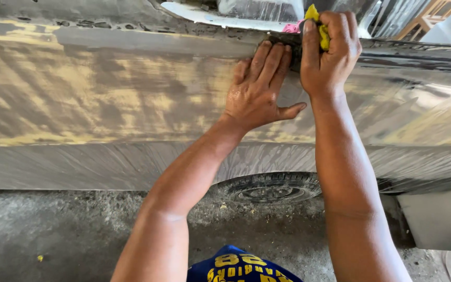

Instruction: Wet sanding the exterior body of a van to prepare it for painting.

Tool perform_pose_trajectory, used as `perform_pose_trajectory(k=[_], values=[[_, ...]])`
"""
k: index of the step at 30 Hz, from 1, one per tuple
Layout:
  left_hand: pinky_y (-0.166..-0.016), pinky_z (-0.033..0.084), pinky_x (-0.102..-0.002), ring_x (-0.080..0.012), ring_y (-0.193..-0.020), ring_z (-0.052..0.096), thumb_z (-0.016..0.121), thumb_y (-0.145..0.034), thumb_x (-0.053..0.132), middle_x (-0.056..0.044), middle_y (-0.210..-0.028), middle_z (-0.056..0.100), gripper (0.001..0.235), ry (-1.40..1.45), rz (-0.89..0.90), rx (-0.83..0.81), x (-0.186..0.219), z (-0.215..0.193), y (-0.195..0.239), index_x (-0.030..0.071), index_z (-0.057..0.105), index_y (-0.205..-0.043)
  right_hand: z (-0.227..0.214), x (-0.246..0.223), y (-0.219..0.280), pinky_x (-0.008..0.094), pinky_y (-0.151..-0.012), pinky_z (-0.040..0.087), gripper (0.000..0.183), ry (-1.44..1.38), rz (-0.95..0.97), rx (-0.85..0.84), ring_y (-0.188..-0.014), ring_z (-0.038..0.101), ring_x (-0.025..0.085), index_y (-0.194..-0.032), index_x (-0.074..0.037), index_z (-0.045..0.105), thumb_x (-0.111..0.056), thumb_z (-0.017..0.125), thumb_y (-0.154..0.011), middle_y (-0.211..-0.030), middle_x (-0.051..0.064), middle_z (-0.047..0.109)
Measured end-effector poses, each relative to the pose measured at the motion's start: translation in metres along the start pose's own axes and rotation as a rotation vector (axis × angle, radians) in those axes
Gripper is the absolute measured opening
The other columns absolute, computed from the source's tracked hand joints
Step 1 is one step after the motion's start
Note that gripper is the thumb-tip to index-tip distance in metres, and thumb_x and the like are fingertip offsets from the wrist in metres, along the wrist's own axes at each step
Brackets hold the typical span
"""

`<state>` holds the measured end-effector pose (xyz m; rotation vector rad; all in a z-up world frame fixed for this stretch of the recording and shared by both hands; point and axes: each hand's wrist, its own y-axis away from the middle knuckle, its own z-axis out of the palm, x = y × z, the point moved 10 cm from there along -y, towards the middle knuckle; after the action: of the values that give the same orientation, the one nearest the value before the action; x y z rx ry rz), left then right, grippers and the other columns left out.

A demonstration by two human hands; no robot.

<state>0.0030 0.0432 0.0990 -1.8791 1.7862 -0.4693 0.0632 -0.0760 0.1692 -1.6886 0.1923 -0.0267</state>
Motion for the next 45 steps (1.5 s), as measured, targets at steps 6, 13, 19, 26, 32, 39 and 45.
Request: perform_pose_trajectory(k=[6, 13, 19, 26, 32, 39, 45], values=[[-0.123, 0.013, -0.058, -0.0263, -0.157, 0.005, 0.037, -0.086, 0.091, -0.008, -0.172, 0.010, 0.112, -0.036, -0.088, -0.154, -0.094, 0.008, 0.046, 0.014, 0.017, -0.166, 0.003, 0.005, 0.005, 0.039, -0.076, 0.047, 0.011, -0.049, -0.028, -0.032, -0.085, 0.057, 0.025, -0.114, -0.003, 0.064, -0.010, 0.073, -0.115, -0.103, 0.011, 0.058], [-0.129, 0.004, -0.055, -0.0287, -0.160, -0.006, 0.043, -0.093, 0.090, -0.013, -0.172, 0.002, 0.113, 0.074, -0.053, 0.293, -0.050, -0.006, 0.032, 0.010, 0.015, -0.167, 0.018, -0.018, -0.003, 0.039, -0.074, 0.047, 0.009, 0.059, -0.032, -0.041, -0.086, 0.061, 0.025, -0.110, -0.003, 0.065, -0.009, 0.072, -0.112, -0.101, 0.010, 0.062], [-0.123, 0.020, -0.054, -0.0275, -0.157, 0.012, 0.048, -0.089, 0.083, -0.012, -0.171, 0.018, 0.106, 0.035, -0.042, -0.092, -0.061, -0.010, 0.046, 0.011, 0.018, -0.162, 0.024, -0.029, -0.006, 0.041, -0.074, 0.049, 0.010, 0.015, 0.018, -0.043, -0.085, 0.063, 0.029, -0.112, -0.002, 0.066, -0.009, 0.074, -0.110, -0.102, 0.013, 0.064], [-0.120, 0.014, -0.055, -0.0300, -0.154, 0.008, 0.048, -0.089, 0.079, -0.015, -0.168, 0.011, 0.103, 0.044, -0.353, -0.059, -0.089, -0.025, 0.060, 0.010, 0.021, -0.160, 0.037, -0.050, -0.011, 0.040, -0.077, 0.052, 0.011, -0.025, 0.003, -0.031, -0.088, 0.066, 0.029, -0.110, -0.001, 0.065, -0.008, 0.074, -0.108, -0.102, 0.014, 0.066], [-0.123, 0.022, -0.051, -0.0267, -0.160, 0.011, 0.043, -0.092, 0.084, -0.011, -0.174, 0.011, 0.107, 0.072, -0.002, -0.065, -0.047, 0.004, 0.032, 0.012, 0.018, -0.166, 0.036, -0.040, -0.008, 0.038, -0.075, 0.051, 0.011, -0.084, 0.043, -0.019, -0.086, 0.067, 0.027, -0.112, -0.001, 0.066, -0.009, 0.072, -0.109, -0.104, 0.015, 0.067], [-0.126, 0.028, -0.056, -0.0229, -0.162, 0.010, 0.051, -0.093, 0.082, -0.007, -0.173, 0.014, 0.108, -0.165, -0.250, 0.447, -0.126, -0.022, 0.096, 0.012, 0.015, -0.167, 0.037, -0.052, -0.003, 0.039, -0.076, 0.051, 0.012, 0.021, -0.084, 0.019, -0.094, 0.066, 0.030, -0.112, -0.003, 0.065, -0.013, 0.072, -0.110, -0.109, 0.013, 0.067], [-0.125, 0.025, -0.053, -0.0302, -0.161, 0.016, 0.052, -0.095, 0.080, -0.016, -0.169, 0.026, 0.103, 0.072, -0.022, 0.057, -0.034, -0.006, 0.029, 0.005, 0.028, -0.162, 0.040, -0.029, -0.004, 0.037, -0.075, 0.051, 0.011, -0.149, 0.048, -0.029, -0.088, 0.065, 0.023, -0.111, -0.001, 0.066, -0.011, 0.071, -0.112, -0.105, 0.013, 0.066]])
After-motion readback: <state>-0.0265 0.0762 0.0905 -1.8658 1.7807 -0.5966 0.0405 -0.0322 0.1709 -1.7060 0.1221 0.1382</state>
